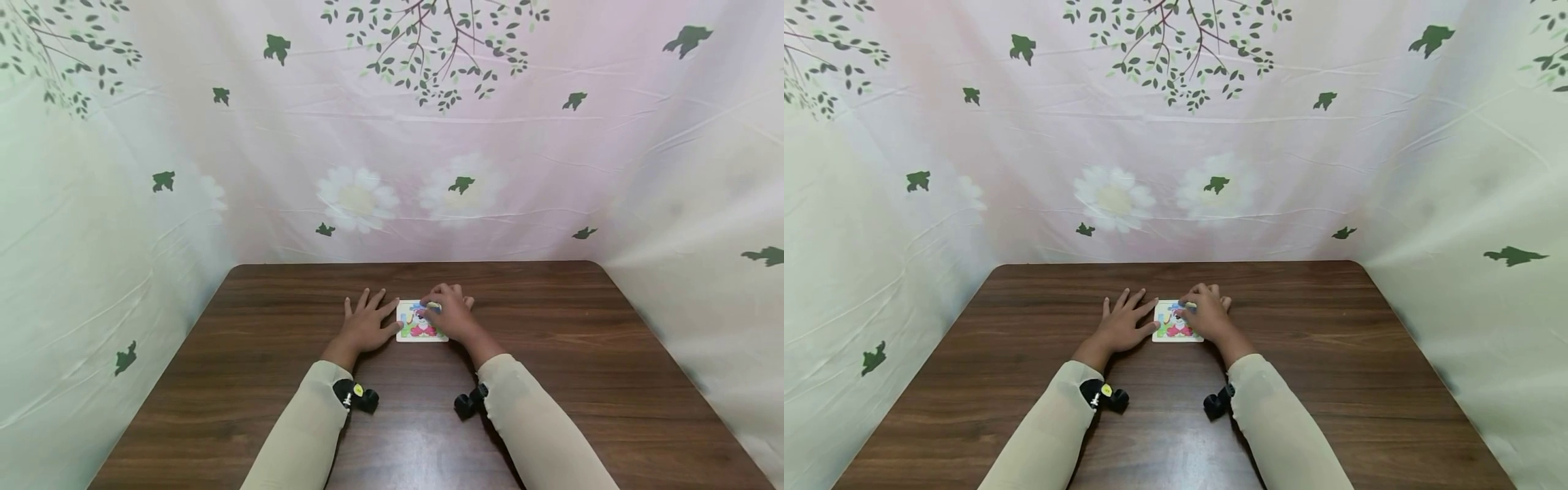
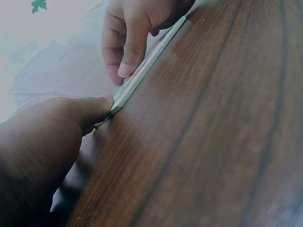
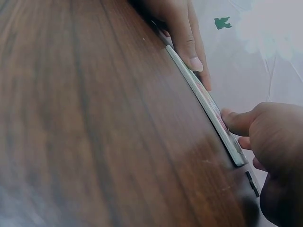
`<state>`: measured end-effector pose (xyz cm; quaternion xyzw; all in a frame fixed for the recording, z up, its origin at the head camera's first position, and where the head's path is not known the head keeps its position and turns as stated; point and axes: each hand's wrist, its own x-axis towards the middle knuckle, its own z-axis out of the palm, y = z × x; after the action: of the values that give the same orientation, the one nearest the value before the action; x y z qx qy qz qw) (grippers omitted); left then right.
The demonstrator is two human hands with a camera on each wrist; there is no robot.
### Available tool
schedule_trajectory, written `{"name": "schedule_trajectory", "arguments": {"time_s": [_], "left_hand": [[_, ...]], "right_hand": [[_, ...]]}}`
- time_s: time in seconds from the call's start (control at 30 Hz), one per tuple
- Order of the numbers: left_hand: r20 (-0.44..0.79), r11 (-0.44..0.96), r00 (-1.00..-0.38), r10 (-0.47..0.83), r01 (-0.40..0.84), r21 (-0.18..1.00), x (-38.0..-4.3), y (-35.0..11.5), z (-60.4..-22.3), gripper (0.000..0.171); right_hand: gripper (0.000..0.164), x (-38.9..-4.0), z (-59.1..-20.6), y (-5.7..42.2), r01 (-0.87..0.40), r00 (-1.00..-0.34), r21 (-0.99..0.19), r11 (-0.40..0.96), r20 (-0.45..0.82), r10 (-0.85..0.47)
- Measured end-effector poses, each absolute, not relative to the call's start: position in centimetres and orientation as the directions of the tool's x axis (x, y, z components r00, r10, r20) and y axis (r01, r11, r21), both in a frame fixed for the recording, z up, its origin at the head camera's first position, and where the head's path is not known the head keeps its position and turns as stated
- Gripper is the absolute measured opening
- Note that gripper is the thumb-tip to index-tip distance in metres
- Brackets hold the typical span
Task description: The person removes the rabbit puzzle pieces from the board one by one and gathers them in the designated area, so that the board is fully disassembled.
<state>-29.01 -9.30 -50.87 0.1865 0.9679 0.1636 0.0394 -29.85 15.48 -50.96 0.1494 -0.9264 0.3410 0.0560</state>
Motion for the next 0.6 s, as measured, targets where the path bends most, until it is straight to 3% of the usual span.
{"name": "schedule_trajectory", "arguments": {"time_s": [0.6], "left_hand": [[-0.013,0.875,-0.925,0.380,0.355,0.330,-28.9,-9.3,-50.7,0.067]], "right_hand": [[0.027,-30.0,-49.9,14.5,-0.369,-0.925,-0.524,0.767,0.131,-0.356]]}}
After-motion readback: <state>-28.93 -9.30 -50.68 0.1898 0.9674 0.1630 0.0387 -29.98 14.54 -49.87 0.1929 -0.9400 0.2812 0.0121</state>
